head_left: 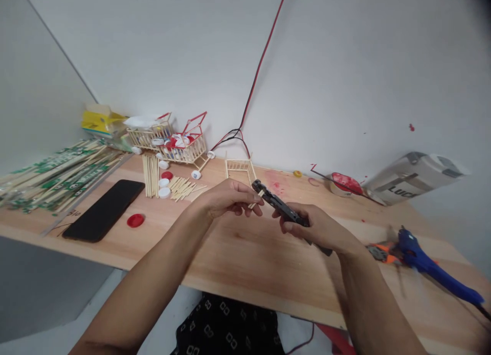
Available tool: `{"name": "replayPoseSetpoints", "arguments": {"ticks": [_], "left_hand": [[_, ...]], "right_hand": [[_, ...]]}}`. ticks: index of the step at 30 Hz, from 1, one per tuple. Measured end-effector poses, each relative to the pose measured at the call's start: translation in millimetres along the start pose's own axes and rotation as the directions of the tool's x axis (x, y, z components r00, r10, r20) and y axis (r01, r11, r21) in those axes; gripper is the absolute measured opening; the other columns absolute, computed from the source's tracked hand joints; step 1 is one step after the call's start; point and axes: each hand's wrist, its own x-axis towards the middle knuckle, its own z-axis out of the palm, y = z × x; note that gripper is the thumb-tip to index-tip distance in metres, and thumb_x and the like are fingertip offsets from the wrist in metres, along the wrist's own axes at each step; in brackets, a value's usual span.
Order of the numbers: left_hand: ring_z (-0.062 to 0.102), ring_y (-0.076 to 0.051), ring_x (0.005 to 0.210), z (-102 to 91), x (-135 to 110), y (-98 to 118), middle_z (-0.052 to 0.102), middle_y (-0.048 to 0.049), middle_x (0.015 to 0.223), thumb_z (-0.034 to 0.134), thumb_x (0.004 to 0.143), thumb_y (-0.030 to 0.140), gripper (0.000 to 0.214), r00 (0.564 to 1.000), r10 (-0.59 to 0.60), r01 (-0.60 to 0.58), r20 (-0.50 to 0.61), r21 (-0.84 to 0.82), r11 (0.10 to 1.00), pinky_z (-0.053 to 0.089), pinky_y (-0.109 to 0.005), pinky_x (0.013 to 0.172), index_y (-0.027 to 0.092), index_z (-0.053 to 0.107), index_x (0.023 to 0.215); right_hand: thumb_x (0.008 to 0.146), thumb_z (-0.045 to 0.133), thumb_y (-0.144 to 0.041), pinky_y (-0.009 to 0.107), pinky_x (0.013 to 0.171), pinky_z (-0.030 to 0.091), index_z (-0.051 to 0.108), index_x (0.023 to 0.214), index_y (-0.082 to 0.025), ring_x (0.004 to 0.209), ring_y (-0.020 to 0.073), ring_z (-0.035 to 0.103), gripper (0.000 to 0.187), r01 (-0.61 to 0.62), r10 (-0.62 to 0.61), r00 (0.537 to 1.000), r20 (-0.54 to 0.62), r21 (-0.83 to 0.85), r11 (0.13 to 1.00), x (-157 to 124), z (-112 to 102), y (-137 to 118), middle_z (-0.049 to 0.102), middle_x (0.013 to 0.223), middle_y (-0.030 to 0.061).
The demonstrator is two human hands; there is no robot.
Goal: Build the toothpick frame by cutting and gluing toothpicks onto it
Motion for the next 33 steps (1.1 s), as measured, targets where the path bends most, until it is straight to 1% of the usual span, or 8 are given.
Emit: {"name": "replayPoseSetpoints", "arguments": {"ticks": [9,12,16,19,21,23,28,33], "left_hand": [[0.057,-0.008,0.057,-0.1,0.5,-1.0,0.071,-0.0072,0.067,0.073,0.071,0.031,0.02,0.997,0.015,-0.009,-0.078,0.071,0.997,0.035,-0.018,0.05,0.012,0.075,0.079],[0.055,-0.008,0.055,-0.5,1.0,-1.4,0.07,-0.0067,0.066,0.073,0.071,0.031,0.02,0.997,0.025,-0.02,-0.078,0.061,0.998,0.034,-0.019,0.05,0.013,0.075,0.079],[0.052,-0.006,0.053,0.8,0.1,-0.2,0.07,-0.0061,0.066,0.072,0.072,0.029,0.017,0.995,0.055,-0.051,-0.086,0.051,0.997,0.035,-0.018,0.05,0.013,0.075,0.076],[0.051,-0.006,0.053,4.5,-0.3,0.3,0.07,-0.0064,0.067,0.072,0.073,0.028,0.017,0.991,0.093,-0.089,-0.094,0.048,0.995,0.035,-0.018,0.05,0.012,0.075,0.076],[0.052,-0.006,0.054,8.7,0.7,-0.8,0.07,-0.0065,0.068,0.072,0.075,0.03,0.019,0.99,0.122,-0.117,-0.076,0.066,0.991,0.036,-0.018,0.051,0.012,0.075,0.079],[0.052,-0.007,0.055,14.4,2.9,-3.3,0.07,-0.0064,0.068,0.071,0.076,0.033,0.022,0.989,0.141,-0.135,-0.054,0.103,0.985,0.036,-0.018,0.052,0.012,0.075,0.081],[0.049,-0.007,0.051,29.5,9.8,-11.2,0.07,-0.0066,0.066,0.07,0.076,0.037,0.026,0.989,0.147,-0.136,-0.03,0.233,0.963,0.036,-0.019,0.05,0.011,0.074,0.078],[0.049,-0.007,0.051,36.9,12.4,-14.3,0.071,-0.0076,0.067,0.07,0.076,0.035,0.027,0.989,0.131,-0.109,-0.069,0.265,0.958,0.039,-0.02,0.051,0.009,0.073,0.076]], "right_hand": [[0.084,0.059,-0.04,0.024,0.054,0.038,0.064,0.101,-0.019,0.062,0.0112,0.048,0.028,-0.029,0.029,0.999,0.027,-0.001,1.0,1.3,1.2,-1.6,0.061,0.08,0.0015],[0.084,0.06,-0.041,0.024,0.052,0.039,0.063,0.103,-0.018,0.061,0.0112,0.048,0.03,-0.049,0.046,0.998,0.04,0.053,0.997,0.8,1.4,-0.4,0.062,0.08,0.0023],[0.086,0.057,-0.048,0.025,0.051,0.042,0.06,0.108,-0.017,0.062,0.0122,0.052,0.038,-0.026,0.016,0.998,0.053,0.185,0.982,0.6,2.6,3.5,0.063,0.086,0.0052],[0.087,0.055,-0.052,0.026,0.05,0.043,0.057,0.107,-0.017,0.061,0.013,0.053,0.041,0.0,0.035,0.994,-0.101,0.327,0.945,4.4,8.6,2.7,0.061,0.083,0.0048],[0.085,0.057,-0.052,0.026,0.05,0.043,0.056,0.103,-0.017,0.06,0.0128,0.052,0.039,0.044,0.055,0.972,-0.229,0.404,0.914,9.3,15.4,0.2,0.059,0.079,0.0026],[0.082,0.061,-0.05,0.025,0.049,0.043,0.055,0.101,-0.018,0.059,0.0122,0.051,0.037,0.085,0.056,0.951,-0.306,0.428,0.9,14.9,22.8,-2.6,0.057,0.076,0.0007],[0.076,0.069,-0.04,0.023,0.048,0.043,0.055,0.101,-0.02,0.062,0.0125,0.053,0.036,0.091,0.119,0.885,-0.45,0.418,0.904,21.7,34.2,-5.6,0.059,0.078,0.0],[0.074,0.071,-0.041,0.024,0.048,0.045,0.056,0.096,-0.021,0.063,0.014,0.057,0.033,0.082,0.174,0.839,-0.516,0.435,0.897,20.9,36.2,-1.5,0.06,0.076,-0.0005]]}}
